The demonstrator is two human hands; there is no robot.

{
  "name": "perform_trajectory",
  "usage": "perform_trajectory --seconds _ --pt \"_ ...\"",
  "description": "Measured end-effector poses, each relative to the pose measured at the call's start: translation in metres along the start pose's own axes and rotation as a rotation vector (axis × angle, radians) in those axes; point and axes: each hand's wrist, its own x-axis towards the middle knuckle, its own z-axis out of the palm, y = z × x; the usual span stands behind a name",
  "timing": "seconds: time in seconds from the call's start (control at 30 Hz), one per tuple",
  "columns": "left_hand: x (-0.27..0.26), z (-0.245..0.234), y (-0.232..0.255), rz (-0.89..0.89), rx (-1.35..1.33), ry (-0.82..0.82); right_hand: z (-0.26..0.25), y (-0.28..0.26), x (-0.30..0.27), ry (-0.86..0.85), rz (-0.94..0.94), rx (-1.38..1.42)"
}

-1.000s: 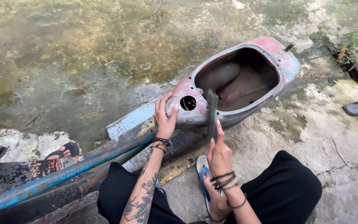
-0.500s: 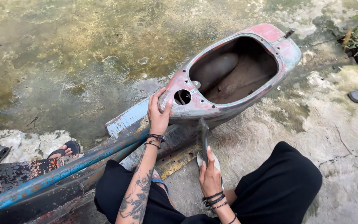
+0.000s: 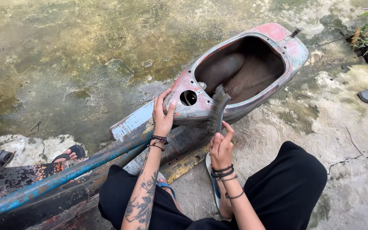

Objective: The person uses a wire brush to scrape paint and rust off a red scooter body panel. They repeatedly brush the edges and interior surfaces of the panel while sitting on the ground.

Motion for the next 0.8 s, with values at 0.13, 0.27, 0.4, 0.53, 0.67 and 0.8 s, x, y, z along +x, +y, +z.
perform_trajectory --seconds 0.13,0.27,0.4,0.53,0.67,0.8 --pt "-0.002 0.004 -0.005 0.022 -0.007 0.006 0.008 0.066 -0.018 0.052 0.083 -0.064" --pt "0.006 0.004 -0.010 0.008 -0.038 0.018 0.011 0.111 -0.029 0.115 0.095 -0.162" --pt "0.006 0.006 -0.017 -0.007 0.028 0.049 0.003 0.101 -0.061 0.032 0.075 -0.234" --pt "0.009 0.004 -0.020 0.012 0.019 0.025 -0.017 0.085 -0.100 -0.130 0.249 -0.435" --pt "0.007 0.002 -0.023 0.002 0.025 0.005 -0.041 0.064 -0.115 -0.176 0.225 -0.341" --pt "0.009 0.001 -0.021 0.017 0.017 -0.005 -0.052 0.081 -0.108 -0.288 0.319 -0.161"
